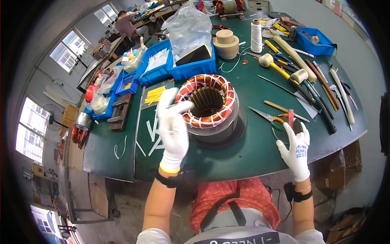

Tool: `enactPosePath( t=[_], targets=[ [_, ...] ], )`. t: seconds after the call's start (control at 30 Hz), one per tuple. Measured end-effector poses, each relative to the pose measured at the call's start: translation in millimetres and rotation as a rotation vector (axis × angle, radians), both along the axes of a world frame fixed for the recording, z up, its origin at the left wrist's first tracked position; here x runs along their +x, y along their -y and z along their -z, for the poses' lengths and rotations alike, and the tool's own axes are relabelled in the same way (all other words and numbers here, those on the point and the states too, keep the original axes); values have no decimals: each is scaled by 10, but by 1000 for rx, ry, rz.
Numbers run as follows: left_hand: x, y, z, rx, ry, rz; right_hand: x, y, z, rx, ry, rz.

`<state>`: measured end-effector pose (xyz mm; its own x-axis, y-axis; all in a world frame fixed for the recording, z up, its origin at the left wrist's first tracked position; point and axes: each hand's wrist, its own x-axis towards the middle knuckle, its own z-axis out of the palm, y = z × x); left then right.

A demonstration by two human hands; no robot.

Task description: Assembling components and measuring parts of a motor stator in a workshop.

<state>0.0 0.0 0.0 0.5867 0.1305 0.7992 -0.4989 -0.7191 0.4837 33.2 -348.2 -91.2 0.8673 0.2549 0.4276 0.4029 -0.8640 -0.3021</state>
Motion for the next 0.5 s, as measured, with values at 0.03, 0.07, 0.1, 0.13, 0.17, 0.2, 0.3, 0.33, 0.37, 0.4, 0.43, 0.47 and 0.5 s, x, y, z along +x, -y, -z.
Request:
enactPosePath(
  t=[0.03, 0.07, 0.1, 0.13, 0.17, 0.2, 0.3, 0.33, 0.37, 0.4, 0.43, 0.47, 0.5],
  targets=[
    [-35, -62, 25, -72, -8, -72, 2, -8, 0, 17, 6, -2],
    [-96, -85, 59, -118, -13, -153, 7, -15, 0, 34, 11, -3],
    [-197, -74, 30, -53, -30, -201, -40, 7, -28, 30, 0, -4],
    [-195, -42, -54, 197, 7, -204, -40, 22, -37, 12, -12, 6],
    [-188, 4, -178, 444, 46, -203, -35, 36, -46, -7, -24, 17],
    [-190, 66, -366, 540, -68, -73, -38, 43, -46, -15, -25, 18],
    [-22, -6, -242, 544, -110, 30, 45, 28, -82, -11, 28, -53],
    [-28, -22, -217, 501, -113, 35, 84, 69, -104, -20, -44, -68],
    [-53, -30, -215, 457, -145, 58, 117, 116, -132, -29, -116, -83],
    [-62, -56, -212, 451, -168, 73, 162, 129, -182, -40, -109, -80],
    [-65, -76, -203, 446, -191, 86, 207, 135, -235, -75, -72, -90],
    [-49, -85, -180, 435, -184, 85, 241, 138, -279, -109, -35, -101],
    [-27, -103, -159, 368, -197, 137, 261, 129, -322, -120, -27, -103]
  ],
)
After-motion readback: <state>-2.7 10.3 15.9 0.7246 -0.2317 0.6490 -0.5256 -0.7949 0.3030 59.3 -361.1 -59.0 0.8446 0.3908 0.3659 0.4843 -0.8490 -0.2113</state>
